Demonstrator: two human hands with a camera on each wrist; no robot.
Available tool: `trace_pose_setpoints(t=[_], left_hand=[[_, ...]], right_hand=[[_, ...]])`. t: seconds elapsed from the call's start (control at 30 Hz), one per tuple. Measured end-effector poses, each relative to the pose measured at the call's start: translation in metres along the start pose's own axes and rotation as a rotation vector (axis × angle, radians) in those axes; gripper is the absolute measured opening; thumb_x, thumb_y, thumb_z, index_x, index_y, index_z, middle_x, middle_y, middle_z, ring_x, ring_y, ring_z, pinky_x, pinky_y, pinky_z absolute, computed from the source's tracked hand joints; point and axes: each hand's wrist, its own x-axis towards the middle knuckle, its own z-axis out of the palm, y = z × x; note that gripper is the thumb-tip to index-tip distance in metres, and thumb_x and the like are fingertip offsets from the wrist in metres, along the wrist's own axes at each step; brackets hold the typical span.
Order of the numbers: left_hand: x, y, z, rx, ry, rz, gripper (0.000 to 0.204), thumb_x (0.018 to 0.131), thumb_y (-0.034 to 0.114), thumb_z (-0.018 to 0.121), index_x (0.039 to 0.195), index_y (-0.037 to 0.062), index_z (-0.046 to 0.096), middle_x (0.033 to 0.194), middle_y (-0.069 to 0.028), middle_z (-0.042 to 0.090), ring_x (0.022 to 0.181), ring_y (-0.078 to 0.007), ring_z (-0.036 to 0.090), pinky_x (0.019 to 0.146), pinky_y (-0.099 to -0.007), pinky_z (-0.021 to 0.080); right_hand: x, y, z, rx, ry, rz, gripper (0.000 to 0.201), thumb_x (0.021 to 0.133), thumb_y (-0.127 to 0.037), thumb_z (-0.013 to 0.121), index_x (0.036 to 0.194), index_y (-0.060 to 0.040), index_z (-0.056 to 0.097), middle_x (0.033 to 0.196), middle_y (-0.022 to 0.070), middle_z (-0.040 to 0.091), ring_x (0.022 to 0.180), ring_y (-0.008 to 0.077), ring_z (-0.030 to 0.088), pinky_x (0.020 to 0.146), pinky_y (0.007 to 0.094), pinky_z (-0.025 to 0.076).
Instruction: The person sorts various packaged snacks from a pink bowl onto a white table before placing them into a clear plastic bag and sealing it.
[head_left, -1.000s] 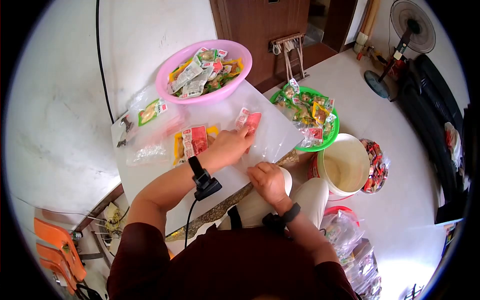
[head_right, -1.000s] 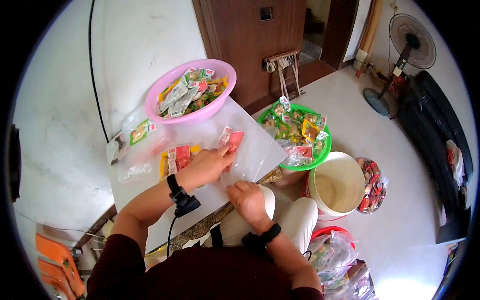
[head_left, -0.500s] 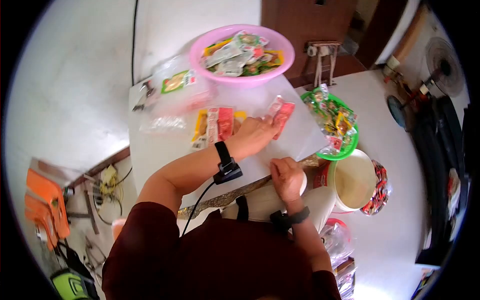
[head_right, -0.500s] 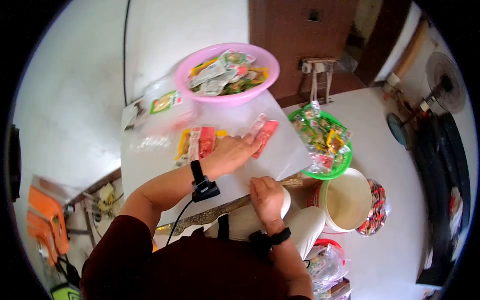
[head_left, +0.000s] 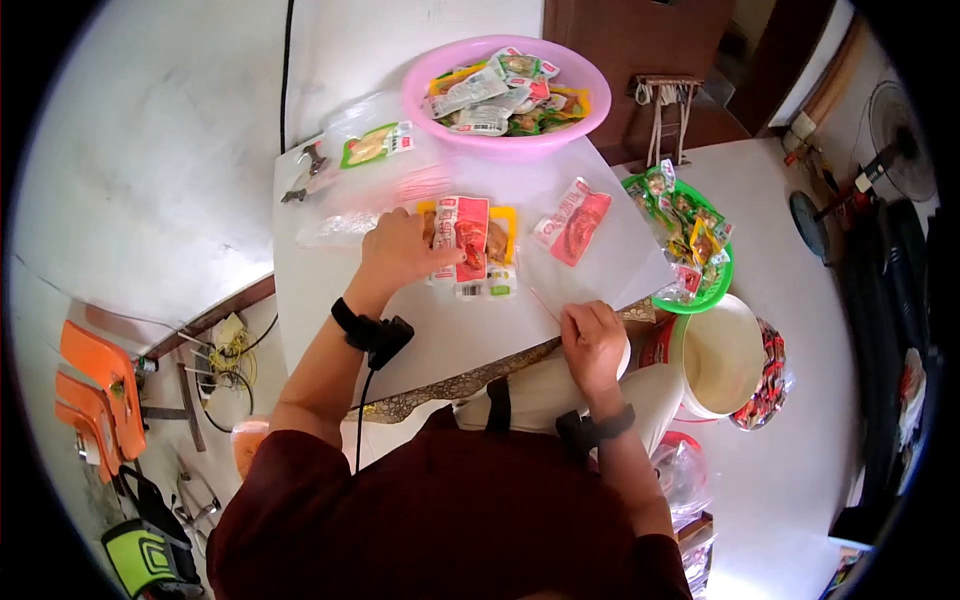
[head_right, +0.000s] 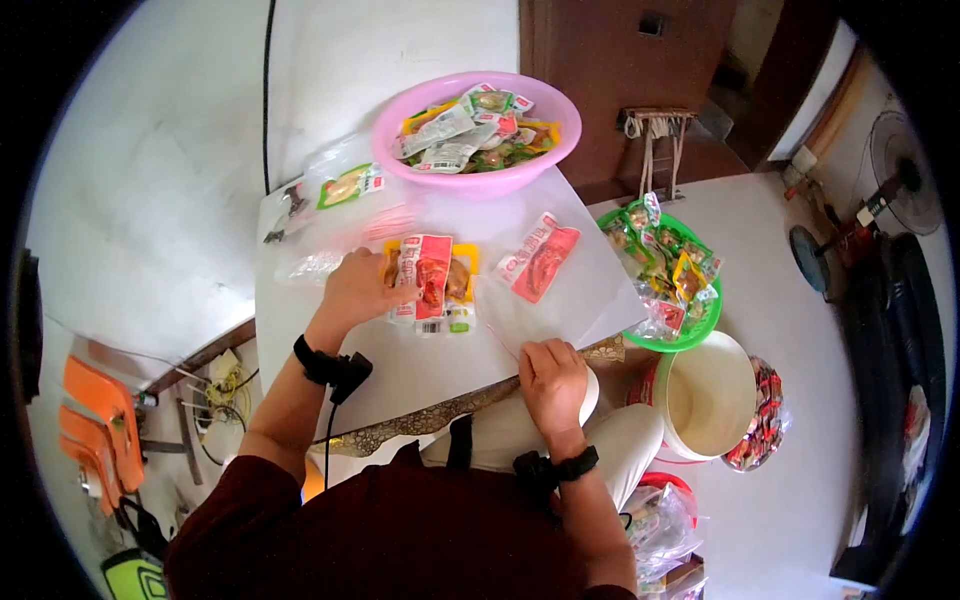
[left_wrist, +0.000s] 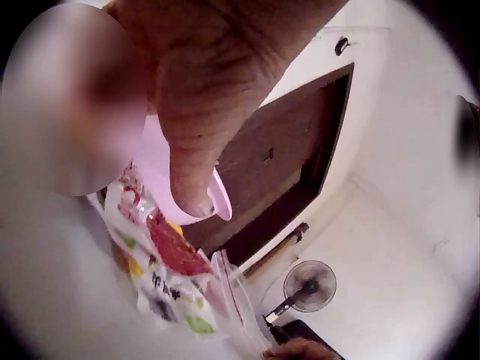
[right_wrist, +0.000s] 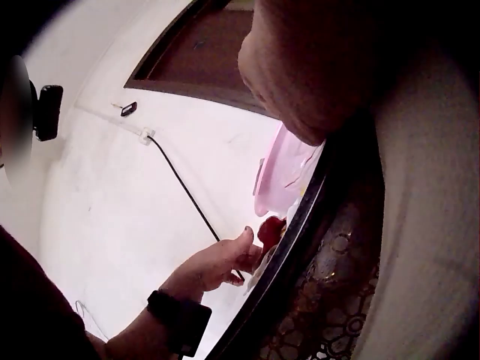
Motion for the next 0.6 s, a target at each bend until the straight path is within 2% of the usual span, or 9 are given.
trace_pose_setpoints(t=[0.07,0.17,0.27,0.37,0.47,0.57,0.6], left_hand=[[-0.004,0.005,0.008,-0.021,0.062,0.025,0.066,0.063,0.058,0.079,0.101,0.0056,0.068,0.1,-0.0167,0.061,0.1,-0.0334,0.059,0.08,-0.0452,0.05],[-0.003,0.009,0.016,-0.034,0.108,0.061,0.061,0.064,0.054,0.078,0.099,0.0051,0.068,0.1,-0.0151,0.06,0.1,-0.0328,0.058,0.081,-0.0453,0.049],[0.0,0.01,0.016,-0.071,0.065,0.019,0.056,0.064,0.046,0.079,0.098,0.003,0.066,0.103,-0.0148,0.059,0.101,-0.0332,0.057,0.082,-0.0452,0.049],[0.003,0.006,0.025,-0.215,0.144,0.031,0.049,0.063,0.035,0.08,0.095,0.0016,0.064,0.101,-0.0156,0.061,0.102,-0.0339,0.057,0.085,-0.0456,0.048],[0.008,-0.003,0.035,-0.515,0.071,0.053,0.045,0.063,0.023,0.081,0.096,0.0012,0.059,0.097,-0.016,0.062,0.094,-0.0334,0.061,0.081,-0.0419,0.05],[0.002,-0.003,0.046,-0.808,0.237,0.083,0.041,0.07,0.011,0.078,0.103,0.0013,0.054,0.09,-0.0115,0.064,0.082,-0.0243,0.064,0.072,-0.0346,0.052],[-0.003,-0.001,0.046,-0.929,0.254,0.141,0.038,0.073,0.007,0.075,0.104,0.0018,0.053,0.09,-0.0096,0.064,0.08,-0.0206,0.063,0.07,-0.0322,0.051]], right_hand=[[-0.001,0.0,0.0,0.004,0.001,0.002,0.01,0.074,-0.004,0.069,0.082,-0.0086,0.064,0.076,0.0074,0.057,0.07,0.0287,0.058,0.065,0.0407,0.047],[0.0,-0.002,-0.002,0.012,0.007,-0.002,0.011,0.074,-0.003,0.069,0.081,-0.0086,0.064,0.076,0.0072,0.057,0.07,0.0285,0.058,0.064,0.0405,0.047],[-0.001,0.0,-0.001,0.017,0.006,-0.007,0.011,0.074,-0.004,0.069,0.081,-0.0085,0.064,0.076,0.007,0.057,0.07,0.0282,0.058,0.064,0.0402,0.047],[-0.001,0.0,-0.001,0.016,-0.007,-0.006,0.01,0.074,-0.004,0.07,0.082,-0.0083,0.064,0.076,0.0068,0.057,0.07,0.0281,0.058,0.063,0.04,0.047],[-0.002,0.001,-0.002,0.023,-0.014,-0.006,0.01,0.075,-0.005,0.07,0.082,-0.008,0.064,0.076,0.007,0.057,0.07,0.0282,0.058,0.064,0.0399,0.047],[-0.003,0.002,-0.001,0.061,0.005,0.004,0.01,0.075,-0.005,0.07,0.084,-0.0073,0.065,0.076,0.0075,0.058,0.071,0.0285,0.059,0.064,0.04,0.048],[-0.004,0.003,0.0,0.076,0.017,0.01,0.01,0.076,-0.005,0.07,0.084,-0.007,0.065,0.076,0.0076,0.058,0.071,0.0286,0.059,0.064,0.04,0.048]])
